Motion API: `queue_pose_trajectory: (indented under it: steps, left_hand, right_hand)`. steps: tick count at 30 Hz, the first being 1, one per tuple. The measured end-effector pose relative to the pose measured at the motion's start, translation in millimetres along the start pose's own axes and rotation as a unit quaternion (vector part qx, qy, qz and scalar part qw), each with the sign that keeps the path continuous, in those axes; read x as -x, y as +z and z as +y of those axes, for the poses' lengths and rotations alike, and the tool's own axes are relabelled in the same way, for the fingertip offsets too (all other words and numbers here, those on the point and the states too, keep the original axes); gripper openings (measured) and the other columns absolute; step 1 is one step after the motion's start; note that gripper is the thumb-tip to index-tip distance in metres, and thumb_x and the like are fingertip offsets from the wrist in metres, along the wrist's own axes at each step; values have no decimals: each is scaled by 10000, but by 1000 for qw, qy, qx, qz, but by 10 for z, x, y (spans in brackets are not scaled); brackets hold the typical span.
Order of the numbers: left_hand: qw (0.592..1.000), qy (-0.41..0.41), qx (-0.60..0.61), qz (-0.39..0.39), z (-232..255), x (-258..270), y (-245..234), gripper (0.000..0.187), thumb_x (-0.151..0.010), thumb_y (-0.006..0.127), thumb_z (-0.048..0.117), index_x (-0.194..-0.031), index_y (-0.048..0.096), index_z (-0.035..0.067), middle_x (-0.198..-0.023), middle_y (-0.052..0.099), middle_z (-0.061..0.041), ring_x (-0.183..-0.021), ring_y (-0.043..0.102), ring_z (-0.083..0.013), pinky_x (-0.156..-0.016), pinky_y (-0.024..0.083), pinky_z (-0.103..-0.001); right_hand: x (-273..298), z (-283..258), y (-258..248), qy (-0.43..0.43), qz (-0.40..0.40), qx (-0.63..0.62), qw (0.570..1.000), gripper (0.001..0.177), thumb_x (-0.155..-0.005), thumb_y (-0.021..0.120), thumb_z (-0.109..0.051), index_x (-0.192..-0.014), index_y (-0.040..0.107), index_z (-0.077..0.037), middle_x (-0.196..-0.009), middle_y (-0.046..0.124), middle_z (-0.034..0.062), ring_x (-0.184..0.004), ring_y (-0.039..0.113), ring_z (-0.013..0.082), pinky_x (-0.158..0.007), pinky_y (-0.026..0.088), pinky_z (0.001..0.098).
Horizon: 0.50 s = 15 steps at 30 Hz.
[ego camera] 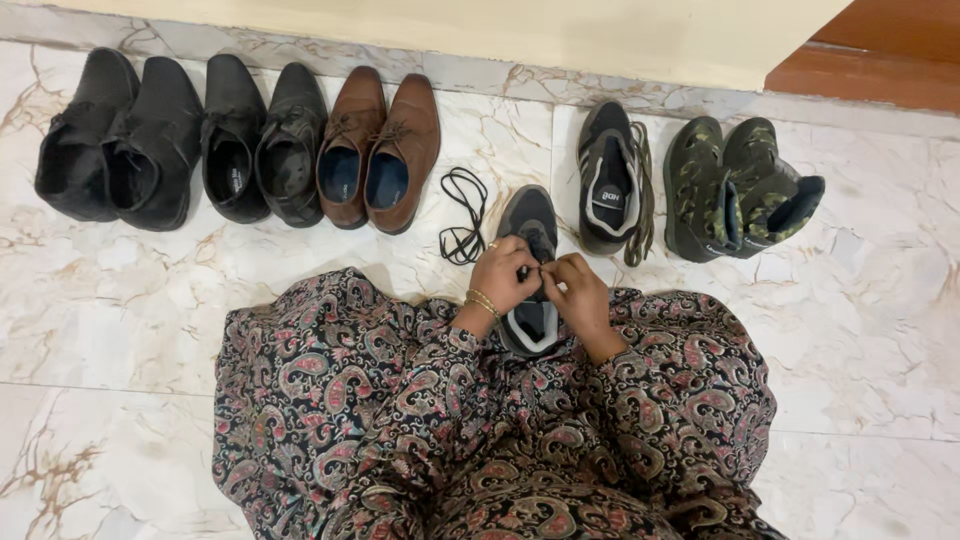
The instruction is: The person sits on the floor and threads a long black shoelace through the eyelets of a pair of black sneakers. They pull the lace through each eyelet, adjust the length, and tie the laces into a knot.
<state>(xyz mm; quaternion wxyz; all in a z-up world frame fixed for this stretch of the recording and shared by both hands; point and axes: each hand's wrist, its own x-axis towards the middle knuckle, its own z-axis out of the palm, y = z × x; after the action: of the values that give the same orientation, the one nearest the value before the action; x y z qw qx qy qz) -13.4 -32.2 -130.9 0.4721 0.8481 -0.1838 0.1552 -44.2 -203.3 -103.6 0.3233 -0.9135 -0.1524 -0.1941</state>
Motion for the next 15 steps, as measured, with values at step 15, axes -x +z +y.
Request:
queue_pose_trajectory:
  steps: [15]
  left_hand:
    - [988, -119, 72, 68, -547, 109, 201, 284, -859, 762, 197, -1087, 699, 39, -1146, 601, -167, -1098, 576, -346, -982, 449, -434]
  right_hand:
    - [207, 799, 397, 154, 4, -218, 964, 214, -911, 762, -150, -1046, 658, -20, -977, 583, 52, -855, 569, 161, -753, 478, 302]
